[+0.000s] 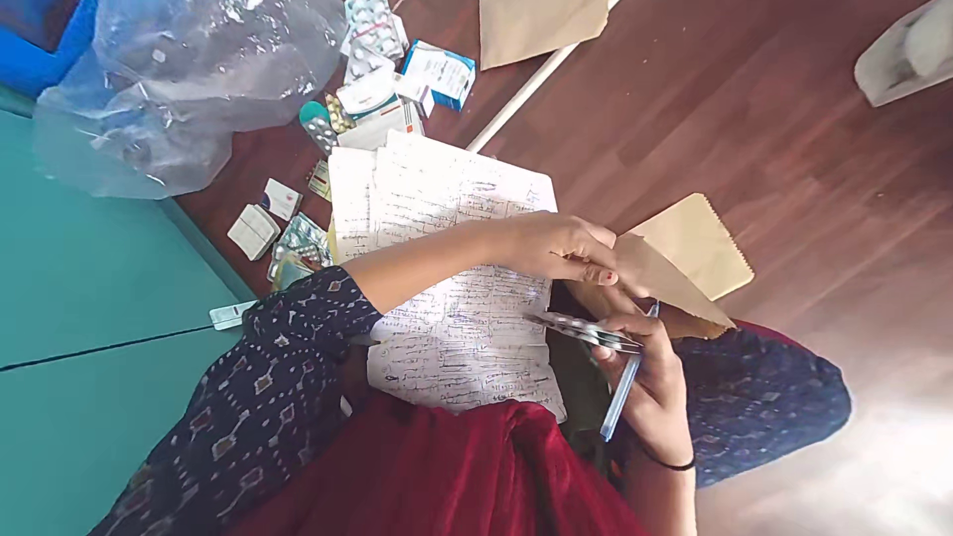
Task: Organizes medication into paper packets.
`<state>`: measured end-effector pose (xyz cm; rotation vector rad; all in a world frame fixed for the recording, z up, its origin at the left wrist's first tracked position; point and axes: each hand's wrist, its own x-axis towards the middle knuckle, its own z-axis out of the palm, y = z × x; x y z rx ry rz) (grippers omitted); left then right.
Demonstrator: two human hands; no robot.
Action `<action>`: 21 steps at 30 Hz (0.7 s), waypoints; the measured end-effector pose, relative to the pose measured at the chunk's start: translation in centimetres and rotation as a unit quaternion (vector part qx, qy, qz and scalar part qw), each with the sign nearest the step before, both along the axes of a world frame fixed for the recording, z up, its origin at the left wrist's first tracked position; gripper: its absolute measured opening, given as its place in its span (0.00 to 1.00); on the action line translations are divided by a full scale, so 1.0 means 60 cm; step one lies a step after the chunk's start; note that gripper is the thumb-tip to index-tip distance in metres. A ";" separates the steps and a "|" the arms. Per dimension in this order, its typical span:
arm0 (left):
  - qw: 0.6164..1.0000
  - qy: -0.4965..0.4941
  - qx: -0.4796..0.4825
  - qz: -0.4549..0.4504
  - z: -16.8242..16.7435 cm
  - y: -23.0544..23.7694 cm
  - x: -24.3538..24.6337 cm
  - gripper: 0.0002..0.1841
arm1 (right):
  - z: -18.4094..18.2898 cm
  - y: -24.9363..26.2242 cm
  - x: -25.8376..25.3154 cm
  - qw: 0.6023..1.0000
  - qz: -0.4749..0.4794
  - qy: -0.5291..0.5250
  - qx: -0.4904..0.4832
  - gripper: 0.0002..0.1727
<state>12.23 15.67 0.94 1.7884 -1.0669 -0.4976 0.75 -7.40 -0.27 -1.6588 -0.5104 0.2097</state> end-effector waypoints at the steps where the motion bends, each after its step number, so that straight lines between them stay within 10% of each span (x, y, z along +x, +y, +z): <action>1: 1.000 0.001 0.013 -0.004 0.001 0.001 -0.001 0.17 | 0.001 -0.003 0.002 1.000 0.014 0.006 0.010 0.12; 21: 0.985 -0.154 0.035 0.077 0.011 -0.003 0.006 0.11 | 0.059 -0.033 0.003 0.968 -0.122 -0.173 -0.135 0.07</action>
